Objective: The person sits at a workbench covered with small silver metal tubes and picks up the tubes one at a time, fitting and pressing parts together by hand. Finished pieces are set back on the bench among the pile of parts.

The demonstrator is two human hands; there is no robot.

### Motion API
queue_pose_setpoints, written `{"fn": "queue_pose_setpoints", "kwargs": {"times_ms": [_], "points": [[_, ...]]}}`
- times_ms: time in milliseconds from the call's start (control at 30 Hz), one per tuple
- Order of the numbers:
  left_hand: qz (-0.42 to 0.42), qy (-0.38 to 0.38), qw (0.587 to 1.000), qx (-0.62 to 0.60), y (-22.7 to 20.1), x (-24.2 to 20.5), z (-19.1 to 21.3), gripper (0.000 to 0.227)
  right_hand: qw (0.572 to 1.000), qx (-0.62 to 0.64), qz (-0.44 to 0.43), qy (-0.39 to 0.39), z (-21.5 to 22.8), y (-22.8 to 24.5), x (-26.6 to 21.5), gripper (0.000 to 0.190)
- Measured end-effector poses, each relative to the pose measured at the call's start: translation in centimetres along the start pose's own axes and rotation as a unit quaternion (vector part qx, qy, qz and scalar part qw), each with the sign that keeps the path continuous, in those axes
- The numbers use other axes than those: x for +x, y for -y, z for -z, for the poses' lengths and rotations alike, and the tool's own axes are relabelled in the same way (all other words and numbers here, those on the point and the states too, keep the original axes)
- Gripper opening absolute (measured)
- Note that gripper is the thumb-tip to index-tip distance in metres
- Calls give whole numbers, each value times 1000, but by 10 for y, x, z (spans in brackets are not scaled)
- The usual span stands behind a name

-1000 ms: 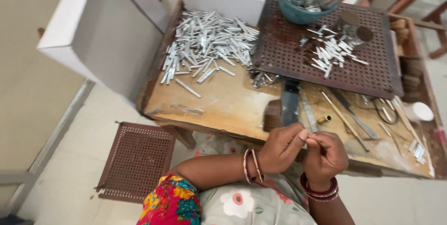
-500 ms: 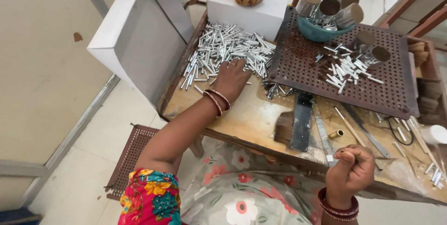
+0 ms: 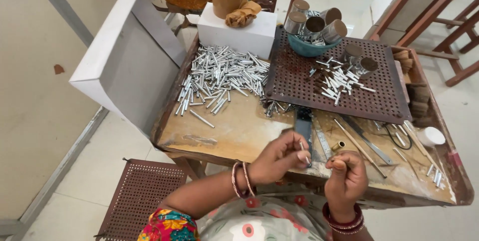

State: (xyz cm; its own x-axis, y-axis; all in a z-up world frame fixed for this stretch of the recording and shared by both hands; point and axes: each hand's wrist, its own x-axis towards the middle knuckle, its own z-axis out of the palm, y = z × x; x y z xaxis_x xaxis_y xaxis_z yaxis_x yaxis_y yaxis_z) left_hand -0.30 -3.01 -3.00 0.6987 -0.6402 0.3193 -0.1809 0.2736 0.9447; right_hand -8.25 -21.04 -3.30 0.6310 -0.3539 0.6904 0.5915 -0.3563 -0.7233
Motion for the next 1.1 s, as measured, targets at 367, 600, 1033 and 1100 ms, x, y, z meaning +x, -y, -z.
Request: {"fn": "queue_pose_setpoints", "kwargs": {"times_ms": [367, 600, 1033, 1100], "points": [[18, 68, 992, 101, -16, -22, -32, 12, 997, 56, -41, 38, 5, 7, -13, 25], [-204, -116, 948, 216, -20, -20, -28, 20, 967, 189, -164, 50, 12, 11, -17, 25], [-212, -126, 950, 191, -16, -25, -28, 20, 985, 97, -124, 66, 5, 23, -17, 21], [-207, -124, 952, 186, -17, -27, -29, 19, 991, 53, -96, 76, 7, 27, -16, 19]]}}
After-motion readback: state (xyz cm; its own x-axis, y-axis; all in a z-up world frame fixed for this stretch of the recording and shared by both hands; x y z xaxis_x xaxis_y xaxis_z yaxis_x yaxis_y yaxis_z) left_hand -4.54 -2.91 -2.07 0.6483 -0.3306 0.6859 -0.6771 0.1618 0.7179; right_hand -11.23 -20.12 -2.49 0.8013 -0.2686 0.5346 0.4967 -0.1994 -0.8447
